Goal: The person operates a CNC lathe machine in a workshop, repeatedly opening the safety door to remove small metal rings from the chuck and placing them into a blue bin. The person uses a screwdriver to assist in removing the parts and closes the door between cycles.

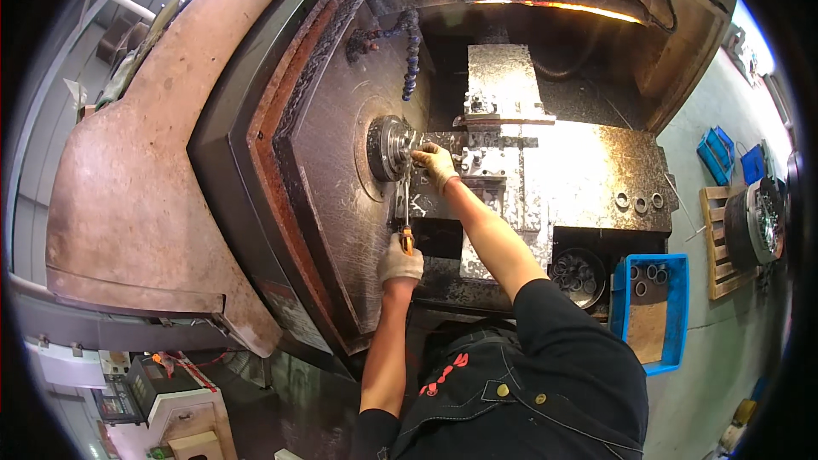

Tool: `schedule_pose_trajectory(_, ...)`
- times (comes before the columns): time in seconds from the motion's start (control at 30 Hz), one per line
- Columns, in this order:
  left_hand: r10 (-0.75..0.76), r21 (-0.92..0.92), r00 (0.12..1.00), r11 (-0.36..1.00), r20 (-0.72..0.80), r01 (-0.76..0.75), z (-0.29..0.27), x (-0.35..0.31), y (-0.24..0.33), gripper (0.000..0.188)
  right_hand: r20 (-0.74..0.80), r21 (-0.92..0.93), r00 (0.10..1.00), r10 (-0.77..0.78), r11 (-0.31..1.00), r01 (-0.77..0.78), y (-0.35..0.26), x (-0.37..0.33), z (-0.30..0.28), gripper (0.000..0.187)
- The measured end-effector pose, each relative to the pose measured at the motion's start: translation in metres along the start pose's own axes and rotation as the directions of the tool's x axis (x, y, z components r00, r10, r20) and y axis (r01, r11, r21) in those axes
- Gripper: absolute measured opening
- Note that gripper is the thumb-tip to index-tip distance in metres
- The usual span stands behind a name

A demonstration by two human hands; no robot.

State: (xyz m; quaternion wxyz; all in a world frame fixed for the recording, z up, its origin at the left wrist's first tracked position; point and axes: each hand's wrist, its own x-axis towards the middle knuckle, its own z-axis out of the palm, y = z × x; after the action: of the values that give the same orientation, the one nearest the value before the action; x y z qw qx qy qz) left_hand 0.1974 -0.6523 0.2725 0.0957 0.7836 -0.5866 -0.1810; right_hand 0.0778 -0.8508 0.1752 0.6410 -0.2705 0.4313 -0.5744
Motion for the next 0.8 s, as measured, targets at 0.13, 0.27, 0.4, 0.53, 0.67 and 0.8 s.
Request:
schedule_pose_trajectory(0.13,0.069,-0.001,0.998,0.998,-0.003,-0.069,0.005,-0.008,-0.004,0.025,-0.023,0.057,0.999,-0.037,0.998,0.038,-0.006,-0.004,0.006,0.017)
schedule_pose_trajectory(0.27,0.146,-0.100,0.977,0.986,0.153,-0.131,-0.014,-0.026,0.005,0.033,-0.038,0.029,0.999,0.011,1.000,-0.010,-0.018,-0.007,0.005,0.021)
schedule_pose_trajectory(0.4,0.169,-0.217,0.982,0.965,0.079,-0.149,-0.004,-0.051,-0.013,0.033,-0.050,-0.074,0.998,-0.039,0.997,0.035,-0.017,-0.010,0.013,0.018)
schedule_pose_trajectory(0.53,0.157,-0.459,0.987,0.875,-0.040,-0.157,0.019,-0.077,-0.059,0.023,-0.032,-0.114,0.995,-0.097,0.989,0.093,-0.009,0.001,0.015,0.016)
schedule_pose_trajectory(0.67,0.200,-0.514,0.972,0.825,-0.123,-0.235,-0.005,-0.136,-0.100,0.023,0.028,-0.277,0.999,-0.042,0.960,0.048,-0.003,-0.001,0.025,0.016)
schedule_pose_trajectory(0.8,0.448,-0.597,0.894,0.723,0.021,-0.348,-0.081,-0.180,-0.131,0.024,-0.088,-0.581,0.906,-0.415,0.760,0.291,0.005,0.042,-0.021,0.045)
